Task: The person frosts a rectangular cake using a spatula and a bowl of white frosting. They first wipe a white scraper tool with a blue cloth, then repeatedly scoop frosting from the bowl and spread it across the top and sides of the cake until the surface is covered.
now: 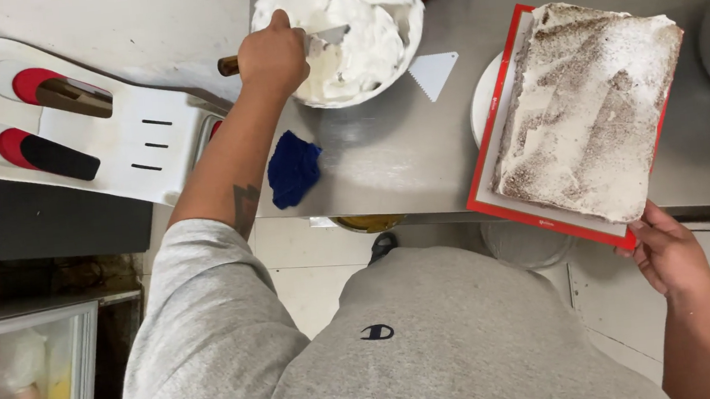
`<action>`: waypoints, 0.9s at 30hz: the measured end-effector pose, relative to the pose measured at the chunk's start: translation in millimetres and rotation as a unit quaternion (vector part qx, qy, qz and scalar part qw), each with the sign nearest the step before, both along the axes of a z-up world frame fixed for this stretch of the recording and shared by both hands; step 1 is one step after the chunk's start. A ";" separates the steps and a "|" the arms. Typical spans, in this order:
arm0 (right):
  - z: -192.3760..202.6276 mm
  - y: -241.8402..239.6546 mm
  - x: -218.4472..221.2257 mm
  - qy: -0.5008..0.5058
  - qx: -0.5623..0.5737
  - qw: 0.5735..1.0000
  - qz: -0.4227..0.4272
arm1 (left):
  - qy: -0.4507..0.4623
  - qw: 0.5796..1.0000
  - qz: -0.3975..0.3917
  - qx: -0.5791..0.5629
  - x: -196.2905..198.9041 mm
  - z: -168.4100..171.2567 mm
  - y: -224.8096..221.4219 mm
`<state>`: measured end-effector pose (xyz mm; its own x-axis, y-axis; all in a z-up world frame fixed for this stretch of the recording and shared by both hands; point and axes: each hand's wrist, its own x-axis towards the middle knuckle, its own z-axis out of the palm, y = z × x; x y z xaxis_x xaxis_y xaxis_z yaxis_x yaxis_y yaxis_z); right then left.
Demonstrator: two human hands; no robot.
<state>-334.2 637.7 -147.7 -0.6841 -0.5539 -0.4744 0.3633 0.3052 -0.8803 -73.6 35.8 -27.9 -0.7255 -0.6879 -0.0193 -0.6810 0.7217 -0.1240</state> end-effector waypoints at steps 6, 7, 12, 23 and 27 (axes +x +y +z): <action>-10.7 15.1 -12.1 0.018 0.012 0.999 0.030 | 0.045 0.999 -0.023 -0.001 10.6 10.5 13.2; -6.5 22.2 -21.2 0.049 0.060 0.996 0.050 | 0.043 0.999 -0.024 -0.005 12.4 11.4 16.0; 40.0 44.4 -43.9 0.258 0.099 0.961 0.009 | 0.032 0.998 -0.049 -0.024 22.0 19.0 28.6; 120.1 -267.7 105.0 0.036 -0.013 0.983 0.177 | 0.143 0.977 -0.121 -0.100 74.7 59.4 6.4; 81.0 -339.0 108.8 -0.035 -0.026 0.996 0.083 | 0.190 0.955 -0.173 -0.147 81.8 82.8 -13.9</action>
<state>-225.4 298.7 -66.7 -0.5472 -0.6814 -0.4860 0.3729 0.3213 -0.8704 8.2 21.9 54.9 -0.8266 -0.3406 0.4480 -0.4436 0.8842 -0.1462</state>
